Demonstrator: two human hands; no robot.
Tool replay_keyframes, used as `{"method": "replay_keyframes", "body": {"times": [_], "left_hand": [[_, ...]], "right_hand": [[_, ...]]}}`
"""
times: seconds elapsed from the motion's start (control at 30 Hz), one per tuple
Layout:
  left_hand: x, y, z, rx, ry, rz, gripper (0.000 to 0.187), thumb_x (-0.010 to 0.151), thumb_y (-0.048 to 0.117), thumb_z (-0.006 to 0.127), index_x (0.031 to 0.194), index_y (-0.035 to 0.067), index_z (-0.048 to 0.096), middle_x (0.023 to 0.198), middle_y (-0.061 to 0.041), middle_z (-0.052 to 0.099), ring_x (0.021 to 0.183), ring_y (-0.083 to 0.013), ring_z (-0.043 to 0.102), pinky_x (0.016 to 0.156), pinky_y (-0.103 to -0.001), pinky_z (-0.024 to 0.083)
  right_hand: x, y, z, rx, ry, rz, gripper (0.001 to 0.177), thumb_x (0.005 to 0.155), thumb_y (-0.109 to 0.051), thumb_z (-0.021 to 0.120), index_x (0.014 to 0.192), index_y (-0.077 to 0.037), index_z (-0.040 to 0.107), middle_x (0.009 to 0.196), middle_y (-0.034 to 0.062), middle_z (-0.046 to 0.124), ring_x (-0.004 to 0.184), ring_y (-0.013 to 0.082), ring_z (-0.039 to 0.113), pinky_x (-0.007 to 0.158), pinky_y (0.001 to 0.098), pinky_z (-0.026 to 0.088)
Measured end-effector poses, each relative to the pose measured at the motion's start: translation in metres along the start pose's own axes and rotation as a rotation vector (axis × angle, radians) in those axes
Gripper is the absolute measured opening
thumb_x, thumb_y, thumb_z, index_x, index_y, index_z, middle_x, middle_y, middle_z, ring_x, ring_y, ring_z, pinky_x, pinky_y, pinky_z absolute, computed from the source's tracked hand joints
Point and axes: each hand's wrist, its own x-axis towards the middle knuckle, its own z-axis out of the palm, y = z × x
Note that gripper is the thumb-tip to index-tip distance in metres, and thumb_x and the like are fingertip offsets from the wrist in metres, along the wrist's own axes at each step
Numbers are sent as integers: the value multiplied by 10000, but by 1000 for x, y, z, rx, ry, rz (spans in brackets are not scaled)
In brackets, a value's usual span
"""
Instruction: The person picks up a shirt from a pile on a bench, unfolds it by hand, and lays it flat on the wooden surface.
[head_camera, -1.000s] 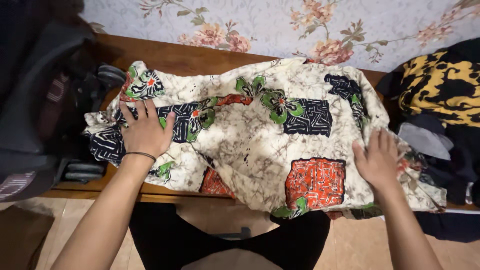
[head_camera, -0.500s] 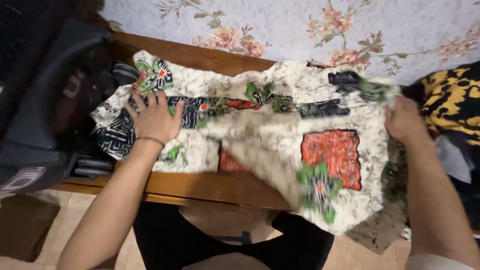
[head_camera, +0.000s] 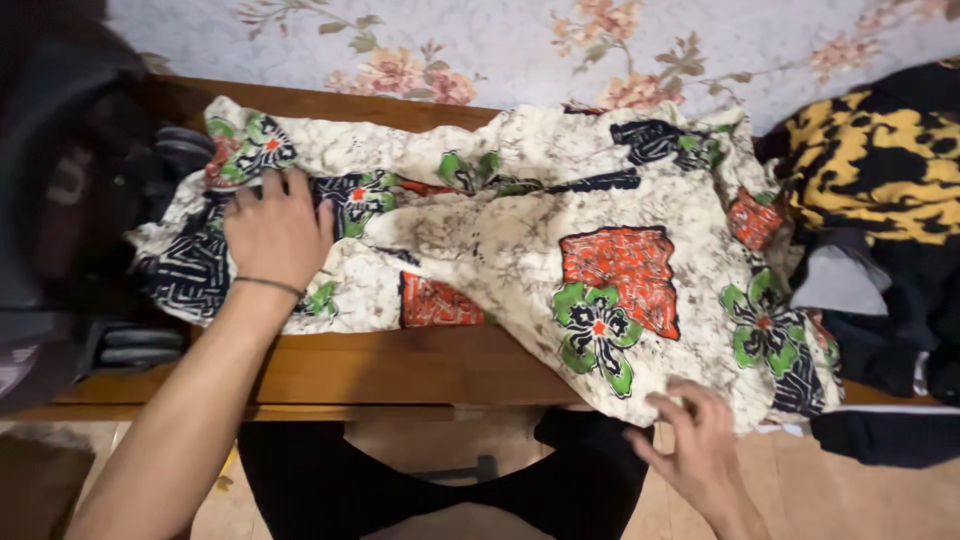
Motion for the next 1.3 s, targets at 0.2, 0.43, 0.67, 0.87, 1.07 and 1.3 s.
{"method": "replay_keyframes", "body": {"times": [0.2, 0.43, 0.67, 0.87, 1.07, 1.3], "left_hand": [[-18, 74, -48, -877, -5, 849, 525, 758, 374, 817, 1139, 36, 687, 1079, -165, 693, 995, -333, 662, 872, -431, 531], [-23, 104, -37, -663, -170, 1023, 364, 722, 225, 780, 1047, 77, 705, 1067, -67, 669, 1083, -272, 625, 944, -399, 488], [-34, 133, -20, -727, 13, 1070, 213, 812, 184, 760, 1002, 100, 715, 1020, -23, 665, 966, -217, 635, 848, -353, 523], [-36, 148, -26, -740, 5, 1042, 94, 871, 185, 729, 926, 111, 713, 949, -37, 692, 906, -229, 679, 768, -370, 559], [-21, 166, -19, -898, -137, 864, 144, 953, 237, 663, 965, 114, 738, 812, -122, 733, 698, -326, 701, 641, -448, 568], [-5, 177, -24, -663, -376, 618, 284, 930, 405, 685, 982, 138, 765, 764, -169, 726, 725, -377, 711, 704, -479, 570]], "right_hand": [[-22, 50, -26, -100, 95, 109, 279, 707, -98, 808, 957, -127, 686, 1104, 53, 665, 1063, 288, 619, 927, 428, 493], [-55, 39, 9, 64, 22, 27, 395, 676, -217, 867, 990, -95, 662, 1032, 69, 640, 976, 295, 628, 843, 410, 517], [-80, 55, 90, -168, 346, 428, 548, 687, -224, 871, 1088, 14, 583, 1138, 256, 506, 1081, 446, 517, 940, 495, 441], [-104, 92, 37, 199, 364, 220, 85, 879, -85, 662, 907, -63, 586, 1049, 119, 712, 1021, 264, 687, 907, 377, 539], [-19, 141, -81, 112, 308, 572, 125, 1092, -115, 635, 1117, 3, 667, 878, 114, 702, 744, 161, 657, 686, 278, 500], [139, 185, -82, -225, -43, 141, 240, 981, -301, 705, 1122, -109, 730, 1006, 123, 756, 874, 339, 720, 747, 420, 558]]}}
